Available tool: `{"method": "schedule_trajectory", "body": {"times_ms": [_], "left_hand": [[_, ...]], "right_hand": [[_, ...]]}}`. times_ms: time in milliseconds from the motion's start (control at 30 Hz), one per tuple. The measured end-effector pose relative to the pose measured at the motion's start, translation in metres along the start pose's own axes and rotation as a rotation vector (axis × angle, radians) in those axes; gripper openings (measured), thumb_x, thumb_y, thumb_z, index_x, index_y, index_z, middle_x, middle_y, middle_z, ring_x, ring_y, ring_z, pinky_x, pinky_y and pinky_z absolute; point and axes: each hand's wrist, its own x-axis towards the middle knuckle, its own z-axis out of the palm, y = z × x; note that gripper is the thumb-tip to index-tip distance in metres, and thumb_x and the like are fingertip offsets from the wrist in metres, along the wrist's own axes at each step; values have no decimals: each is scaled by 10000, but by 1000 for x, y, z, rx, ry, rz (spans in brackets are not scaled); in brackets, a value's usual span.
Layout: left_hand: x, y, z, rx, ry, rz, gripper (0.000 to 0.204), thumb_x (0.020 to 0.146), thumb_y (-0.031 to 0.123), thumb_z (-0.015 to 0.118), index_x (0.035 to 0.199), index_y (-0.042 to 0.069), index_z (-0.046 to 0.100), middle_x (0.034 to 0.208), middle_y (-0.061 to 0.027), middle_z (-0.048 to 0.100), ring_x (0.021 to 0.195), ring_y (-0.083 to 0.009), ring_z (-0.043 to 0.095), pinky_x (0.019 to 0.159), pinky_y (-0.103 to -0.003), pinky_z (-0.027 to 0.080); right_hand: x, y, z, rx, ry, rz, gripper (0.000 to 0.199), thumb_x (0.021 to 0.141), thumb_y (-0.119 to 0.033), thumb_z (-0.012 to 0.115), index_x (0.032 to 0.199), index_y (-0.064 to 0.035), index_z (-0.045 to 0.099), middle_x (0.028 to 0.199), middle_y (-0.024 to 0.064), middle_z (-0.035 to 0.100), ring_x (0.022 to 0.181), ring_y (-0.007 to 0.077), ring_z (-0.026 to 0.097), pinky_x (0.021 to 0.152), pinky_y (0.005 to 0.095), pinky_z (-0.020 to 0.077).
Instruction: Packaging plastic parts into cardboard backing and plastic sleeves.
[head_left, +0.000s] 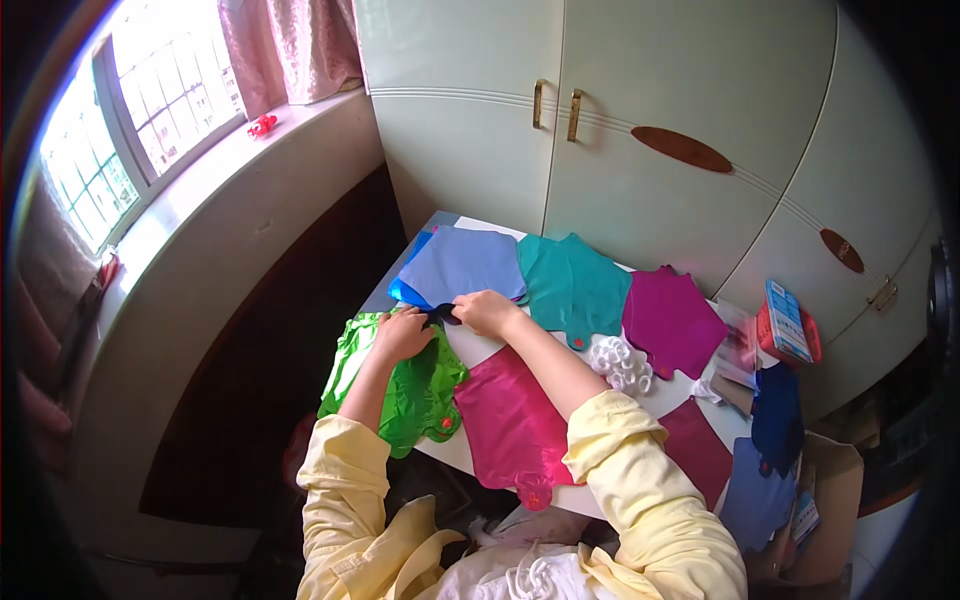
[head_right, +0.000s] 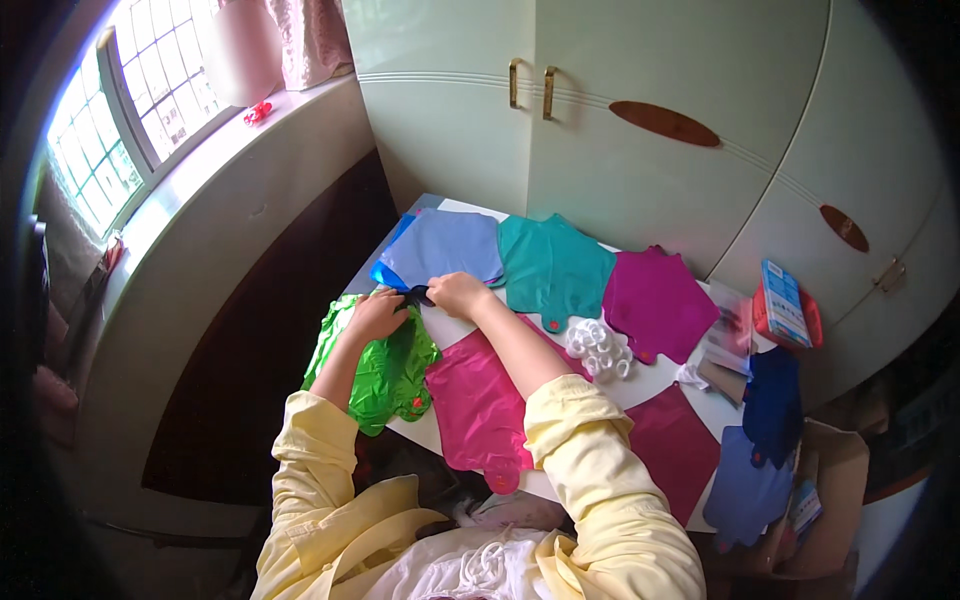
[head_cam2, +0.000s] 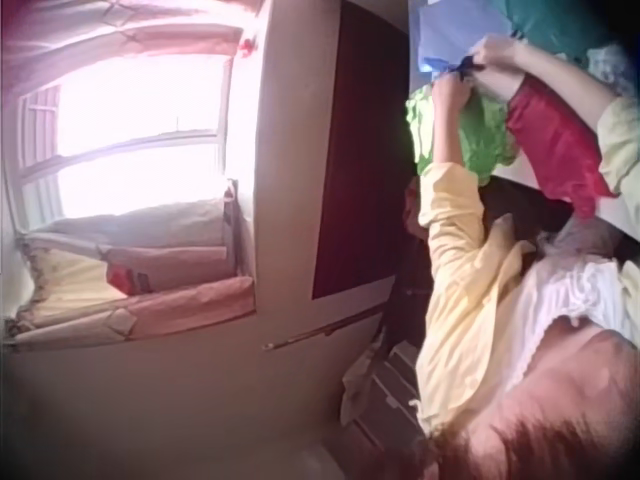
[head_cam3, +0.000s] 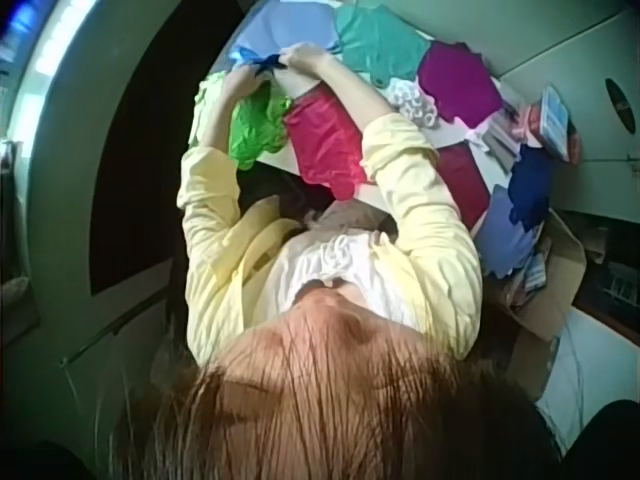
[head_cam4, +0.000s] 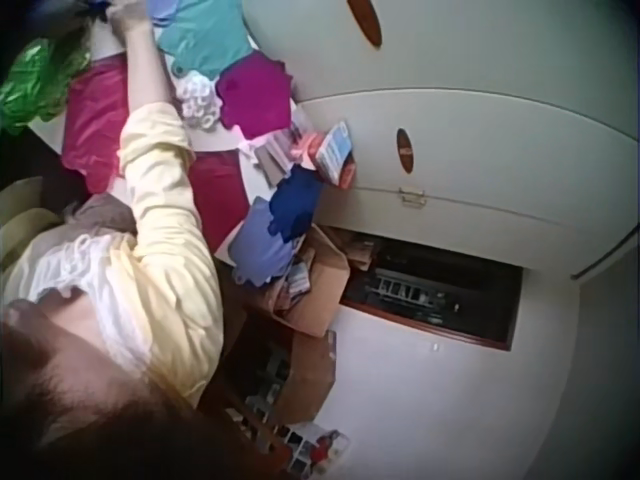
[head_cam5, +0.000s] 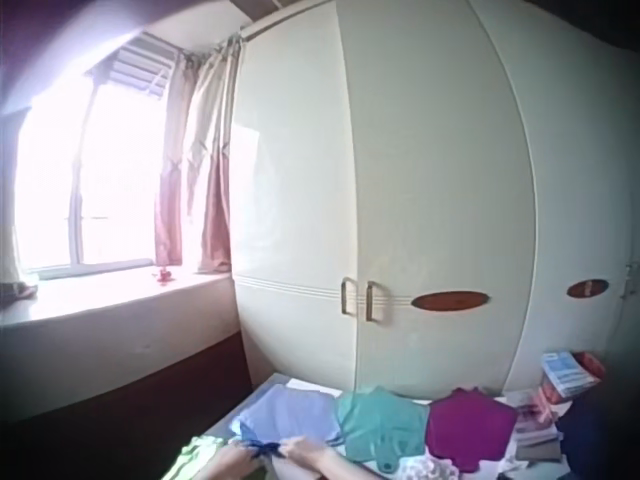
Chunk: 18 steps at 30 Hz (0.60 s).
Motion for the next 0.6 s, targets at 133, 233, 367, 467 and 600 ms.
{"method": "schedule_trajectory", "body": {"times_ms": [133,233,367,467,600], "left_hand": [[-3,-11,8,-50,31,31,459,859,364,550,1243,114,579,1352,-97,509,1263,-249,459,1035,-516,323],[2,-9,8,-72,19,54,473,855,353,558,1259,107,564,1357,-98,506,1254,-253,469,1023,-501,344],[4,-11,14,-116,106,94,455,845,334,579,1231,92,571,1335,-99,522,1222,-264,495,1000,-468,377],[6,-6,17,-186,249,177,426,843,317,593,1199,83,577,1292,-97,550,1189,-272,515,976,-454,395],[7,4,19,-205,378,271,414,838,308,610,1183,81,576,1237,-98,575,1154,-274,533,963,-446,397]], "right_hand": [[1,-5,-11,71,-20,50,168,816,-225,585,792,-71,649,852,70,632,804,269,655,703,392,532],[4,0,1,32,-26,53,159,810,-235,593,803,-92,661,833,80,640,804,277,660,708,390,531],[7,2,8,141,-41,289,136,801,-217,609,853,-131,700,847,89,673,783,286,663,721,396,529],[7,9,16,340,67,465,133,784,-209,630,853,-141,721,826,88,690,751,290,661,712,400,527],[9,11,16,470,131,598,145,737,-237,688,822,-127,726,761,89,688,719,283,659,685,390,521]]}}
